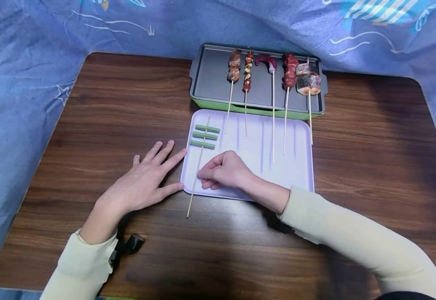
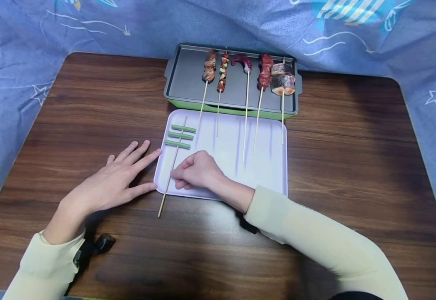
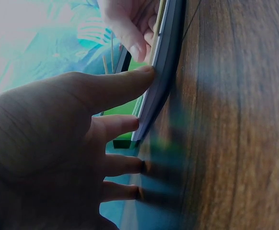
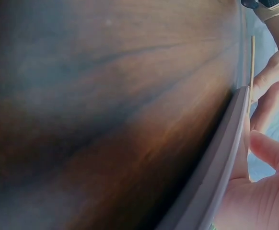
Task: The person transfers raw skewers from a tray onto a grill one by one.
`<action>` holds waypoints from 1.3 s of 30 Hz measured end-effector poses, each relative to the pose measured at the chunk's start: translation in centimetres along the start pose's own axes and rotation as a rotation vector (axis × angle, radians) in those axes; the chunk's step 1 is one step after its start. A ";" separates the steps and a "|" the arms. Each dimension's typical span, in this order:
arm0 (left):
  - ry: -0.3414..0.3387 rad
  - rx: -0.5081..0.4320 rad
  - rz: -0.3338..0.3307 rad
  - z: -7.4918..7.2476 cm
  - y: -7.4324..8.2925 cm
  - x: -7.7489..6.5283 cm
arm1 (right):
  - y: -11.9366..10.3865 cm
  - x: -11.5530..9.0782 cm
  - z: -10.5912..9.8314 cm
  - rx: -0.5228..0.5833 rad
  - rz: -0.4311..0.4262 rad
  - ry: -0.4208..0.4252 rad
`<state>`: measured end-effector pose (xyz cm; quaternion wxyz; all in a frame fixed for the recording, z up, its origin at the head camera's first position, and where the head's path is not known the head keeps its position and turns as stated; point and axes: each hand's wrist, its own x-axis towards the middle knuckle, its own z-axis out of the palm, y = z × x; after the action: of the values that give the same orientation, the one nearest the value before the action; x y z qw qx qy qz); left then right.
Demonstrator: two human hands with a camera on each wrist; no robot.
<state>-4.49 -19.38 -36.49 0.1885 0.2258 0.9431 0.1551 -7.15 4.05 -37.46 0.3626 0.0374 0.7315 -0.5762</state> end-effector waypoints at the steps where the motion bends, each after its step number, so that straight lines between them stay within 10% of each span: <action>1: -0.001 -0.001 -0.001 0.0 0.0 0.0 | 0.0 0.1 0.1 0.001 0.002 -0.001; 39: -0.010 -0.003 -0.011 0.0 -0.1 0.0 | -0.5 -1.0 -0.6 0.070 0.002 0.012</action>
<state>-4.51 -19.46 -36.50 0.1944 0.2213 0.9431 0.1546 -6.94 4.77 -36.44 0.3573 0.0542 0.7130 -0.6009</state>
